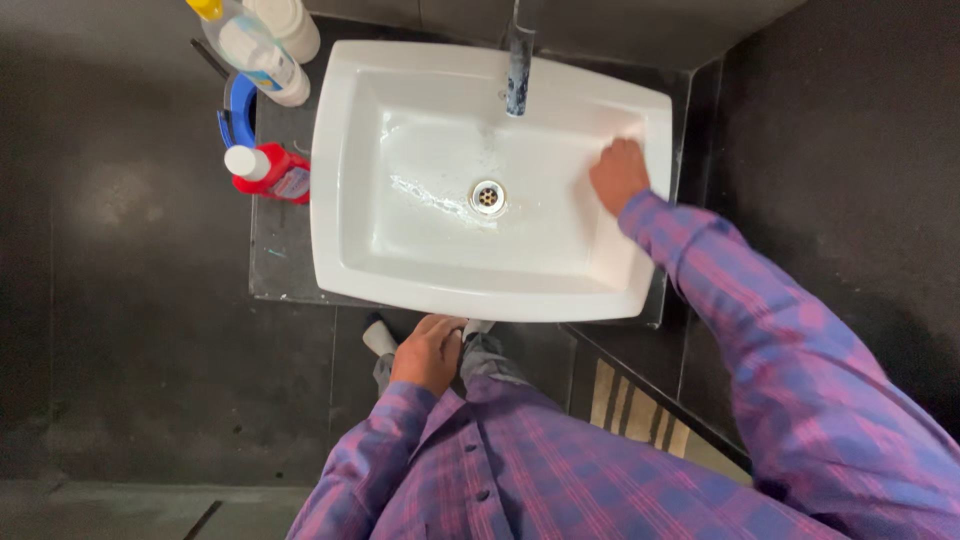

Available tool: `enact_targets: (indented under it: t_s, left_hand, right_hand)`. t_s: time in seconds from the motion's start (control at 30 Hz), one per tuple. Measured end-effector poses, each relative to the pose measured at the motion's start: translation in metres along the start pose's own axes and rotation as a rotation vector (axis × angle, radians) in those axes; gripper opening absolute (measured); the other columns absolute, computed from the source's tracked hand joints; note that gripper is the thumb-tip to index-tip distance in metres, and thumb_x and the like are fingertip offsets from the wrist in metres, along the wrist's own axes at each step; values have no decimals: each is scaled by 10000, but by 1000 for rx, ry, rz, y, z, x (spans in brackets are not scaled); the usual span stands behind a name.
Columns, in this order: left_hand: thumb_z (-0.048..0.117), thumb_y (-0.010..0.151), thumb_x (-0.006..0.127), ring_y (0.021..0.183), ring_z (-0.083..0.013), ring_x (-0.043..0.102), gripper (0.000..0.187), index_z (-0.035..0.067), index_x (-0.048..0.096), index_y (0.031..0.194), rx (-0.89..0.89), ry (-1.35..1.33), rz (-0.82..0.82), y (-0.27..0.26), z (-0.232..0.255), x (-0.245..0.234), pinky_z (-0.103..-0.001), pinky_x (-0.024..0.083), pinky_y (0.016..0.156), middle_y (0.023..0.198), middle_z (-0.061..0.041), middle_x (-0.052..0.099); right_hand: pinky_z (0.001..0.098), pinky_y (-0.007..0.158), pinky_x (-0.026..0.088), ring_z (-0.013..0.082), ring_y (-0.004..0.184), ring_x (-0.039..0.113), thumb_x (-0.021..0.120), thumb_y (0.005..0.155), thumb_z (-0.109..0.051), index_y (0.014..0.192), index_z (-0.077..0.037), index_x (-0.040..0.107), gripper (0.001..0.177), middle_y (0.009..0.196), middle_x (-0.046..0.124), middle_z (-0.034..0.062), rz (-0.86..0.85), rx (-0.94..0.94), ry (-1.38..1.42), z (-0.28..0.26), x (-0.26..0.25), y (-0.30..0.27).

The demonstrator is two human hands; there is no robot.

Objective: The person applies liquid soap to a sponge and scrubs the interior of a white bathroom sink. They then rinse the sponge under running water and continue wiping the sink basin and faucet area.

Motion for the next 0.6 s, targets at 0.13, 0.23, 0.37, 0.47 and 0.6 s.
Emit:
enact_targets:
  t_s: [0.13, 0.23, 0.37, 0.47, 0.6]
  left_hand:
    - [119, 917, 639, 976, -321, 697, 186, 105, 731, 1078, 86, -31, 17, 13, 9, -5, -402, 568, 830, 1084, -104, 714]
    - [116, 907, 645, 977, -330, 696, 194, 119, 738, 1077, 109, -24, 31, 23, 14, -4, -415, 565, 812, 1078, -108, 715]
    - [125, 910, 652, 964, -331, 699, 190, 128, 738, 1079, 77, -18, -17, 28, 15, 0, -420, 567, 806, 1078, -103, 721]
    - [125, 912, 654, 959, -329, 700, 190, 127, 741, 1081, 78, -16, -15, 25, 11, 3, -417, 570, 809, 1091, -106, 718]
    - [124, 916, 645, 956, -321, 706, 198, 128, 741, 1089, 74, -30, -11, 19, 7, 4, -407, 575, 812, 1097, -102, 716]
  right_hand:
    - [482, 873, 439, 322, 1073, 618, 721, 772, -317, 951, -140, 789, 261, 1020, 723, 81, -471, -138, 262, -48, 2, -64]
    - [457, 935, 408, 289, 1085, 612, 662, 853, -247, 931, -160, 797, 178, 1008, 725, 51, -512, -172, 269, -54, -14, -87]
    - [459, 891, 418, 271, 1056, 611, 626, 884, -167, 921, -151, 795, 173, 1002, 721, 48, -165, -27, 4, -5, -39, -36]
    - [401, 897, 407, 239, 1042, 582, 620, 844, -140, 937, -132, 784, 188, 1031, 700, 40, 16, -4, -172, 36, -47, -6]
    - [415, 879, 426, 269, 1055, 584, 605, 893, -153, 931, -105, 772, 178, 1029, 697, 65, 31, 81, -37, 40, -50, -17]
Point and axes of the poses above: each hand's wrist, its own y-axis towards the middle knuckle, its own x-axis out of the palm, z = x × y, the point moved 5 cm from there along y, towards the middle knuckle
